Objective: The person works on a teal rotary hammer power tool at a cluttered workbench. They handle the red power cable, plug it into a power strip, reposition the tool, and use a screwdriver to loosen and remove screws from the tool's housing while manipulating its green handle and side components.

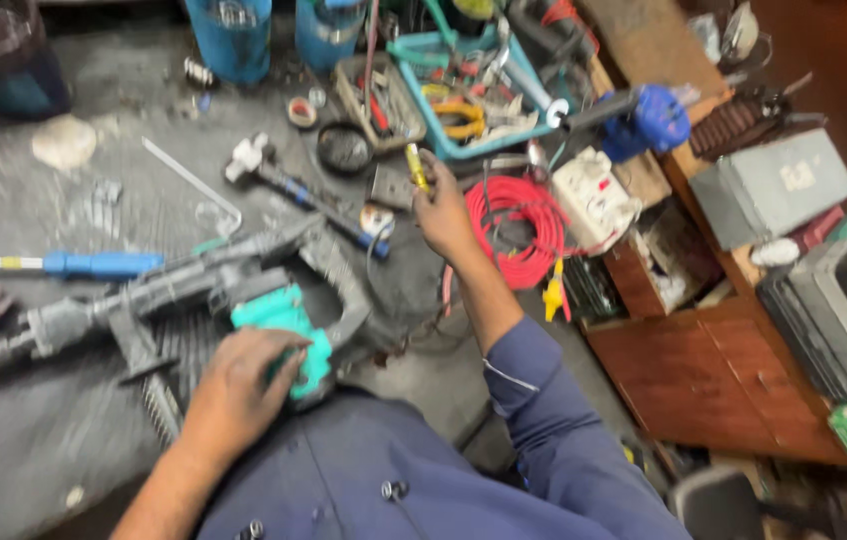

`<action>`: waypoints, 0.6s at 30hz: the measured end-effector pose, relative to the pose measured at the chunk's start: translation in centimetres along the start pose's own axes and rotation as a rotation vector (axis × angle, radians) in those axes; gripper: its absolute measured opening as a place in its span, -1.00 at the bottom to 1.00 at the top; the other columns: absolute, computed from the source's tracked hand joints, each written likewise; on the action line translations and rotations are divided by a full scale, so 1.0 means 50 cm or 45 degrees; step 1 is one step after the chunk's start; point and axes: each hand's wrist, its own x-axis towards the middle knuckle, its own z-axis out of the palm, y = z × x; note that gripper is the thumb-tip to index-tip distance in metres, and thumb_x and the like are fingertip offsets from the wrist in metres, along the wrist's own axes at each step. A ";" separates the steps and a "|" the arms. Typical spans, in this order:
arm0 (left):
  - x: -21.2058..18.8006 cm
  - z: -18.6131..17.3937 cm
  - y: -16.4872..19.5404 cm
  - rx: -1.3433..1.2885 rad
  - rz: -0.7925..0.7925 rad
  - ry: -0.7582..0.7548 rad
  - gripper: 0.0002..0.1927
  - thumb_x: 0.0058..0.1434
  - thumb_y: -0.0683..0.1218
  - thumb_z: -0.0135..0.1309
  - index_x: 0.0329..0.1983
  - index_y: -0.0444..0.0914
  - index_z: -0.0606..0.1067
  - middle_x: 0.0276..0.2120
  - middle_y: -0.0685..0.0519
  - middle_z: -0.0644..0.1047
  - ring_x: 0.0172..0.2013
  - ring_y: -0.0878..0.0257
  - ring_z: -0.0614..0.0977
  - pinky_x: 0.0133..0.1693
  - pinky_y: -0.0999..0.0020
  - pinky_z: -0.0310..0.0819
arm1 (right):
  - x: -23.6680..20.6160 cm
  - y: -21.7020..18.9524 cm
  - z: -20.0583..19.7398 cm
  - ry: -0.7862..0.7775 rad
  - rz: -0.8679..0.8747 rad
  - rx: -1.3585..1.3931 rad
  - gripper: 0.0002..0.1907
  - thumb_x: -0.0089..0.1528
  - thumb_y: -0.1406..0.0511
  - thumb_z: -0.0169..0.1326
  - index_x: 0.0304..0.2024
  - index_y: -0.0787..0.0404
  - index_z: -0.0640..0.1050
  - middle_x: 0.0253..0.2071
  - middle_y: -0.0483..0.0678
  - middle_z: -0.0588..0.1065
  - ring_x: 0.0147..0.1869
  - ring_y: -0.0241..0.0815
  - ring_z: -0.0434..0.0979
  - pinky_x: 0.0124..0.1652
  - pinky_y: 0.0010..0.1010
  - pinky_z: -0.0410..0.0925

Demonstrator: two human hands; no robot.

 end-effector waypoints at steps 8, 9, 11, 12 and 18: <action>0.050 0.072 0.014 0.103 0.033 0.204 -0.78 0.09 -0.14 0.23 -0.17 -0.18 0.60 -0.24 0.07 0.63 -0.14 0.09 0.62 -0.05 0.18 0.35 | 0.184 -0.003 -0.022 0.198 -0.464 -0.571 -0.52 0.19 0.44 0.04 0.19 0.24 0.41 0.03 0.29 0.52 0.16 0.33 0.51 0.12 -0.05 0.39; 0.052 0.081 0.014 0.117 0.020 0.232 -0.77 0.08 -0.14 0.23 -0.16 -0.17 0.60 -0.24 0.07 0.63 -0.15 0.10 0.62 -0.05 0.19 0.35 | 0.182 0.009 -0.023 0.172 -0.418 -0.532 -0.54 0.19 0.44 0.01 0.17 0.24 0.42 0.01 0.29 0.54 0.15 0.32 0.53 0.10 -0.05 0.41; 0.054 0.099 0.009 0.135 0.007 0.281 -0.76 0.07 -0.13 0.23 -0.16 -0.16 0.61 -0.22 0.09 0.64 -0.15 0.14 0.63 -0.08 0.21 0.35 | 0.158 0.032 -0.027 0.004 -0.060 -0.488 -0.41 0.14 0.32 0.08 0.22 0.26 0.28 -0.13 0.22 0.56 -0.04 0.31 0.57 -0.07 -0.01 0.41; 0.056 0.105 0.005 0.146 0.004 0.308 -0.75 0.07 -0.13 0.23 -0.15 -0.15 0.61 -0.22 0.10 0.64 -0.15 0.16 0.63 -0.09 0.22 0.34 | 0.137 0.045 -0.029 0.005 -0.097 -0.587 -0.39 0.15 0.29 0.13 0.23 0.28 0.29 -0.17 0.25 0.55 -0.08 0.33 0.56 -0.10 0.02 0.41; 0.057 0.131 0.005 0.204 -0.067 0.320 -0.79 0.07 -0.12 0.24 -0.19 -0.13 0.62 -0.24 0.13 0.65 -0.14 0.18 0.64 -0.09 0.22 0.33 | 0.019 0.112 -0.071 -0.204 0.119 -0.775 -0.70 0.17 0.16 0.22 -0.10 0.12 0.58 -0.17 0.06 0.63 -0.07 0.12 0.64 -0.10 -0.08 0.46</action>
